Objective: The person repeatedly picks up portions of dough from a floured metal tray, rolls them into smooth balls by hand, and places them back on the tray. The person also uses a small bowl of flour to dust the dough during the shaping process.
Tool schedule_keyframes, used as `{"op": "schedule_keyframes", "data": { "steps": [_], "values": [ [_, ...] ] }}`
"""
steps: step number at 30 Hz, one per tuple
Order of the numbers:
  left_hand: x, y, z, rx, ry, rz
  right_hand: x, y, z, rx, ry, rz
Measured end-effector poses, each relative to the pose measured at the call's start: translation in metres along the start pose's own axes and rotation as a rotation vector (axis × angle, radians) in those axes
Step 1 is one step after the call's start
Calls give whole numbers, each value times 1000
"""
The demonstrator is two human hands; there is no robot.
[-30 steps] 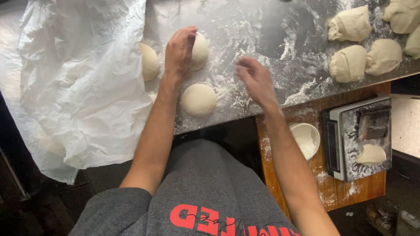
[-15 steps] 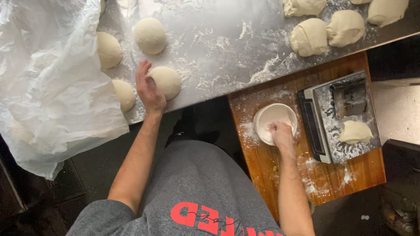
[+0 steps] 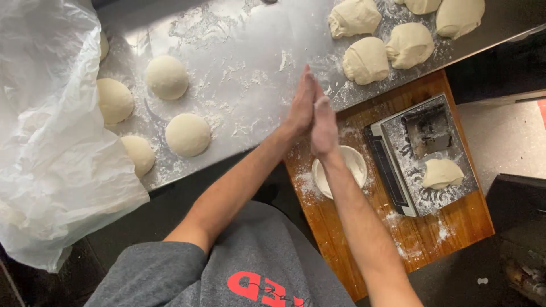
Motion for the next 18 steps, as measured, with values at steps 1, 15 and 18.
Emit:
{"op": "schedule_keyframes", "data": {
  "steps": [1, 15, 18],
  "values": [
    [6, -2, -9, -293, 21, 210, 8, 30, -11, 54, 68, 51],
    [216, 74, 143, 1267, -218, 512, 52, 110, -28, -2303, -1310, 640],
    [237, 83, 135, 1322, -291, 621, -11, 122, -24, -2093, -1452, 697]
  ]
}}
Point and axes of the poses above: each hand's wrist, its own x-axis towards the middle knuckle, its own z-axis out of the back of the hand, y = z × x, the point moved 9 cm from there along x, towards the middle knuckle, and after that the axes turned 9 degrees about x, right-handed, at the moved point
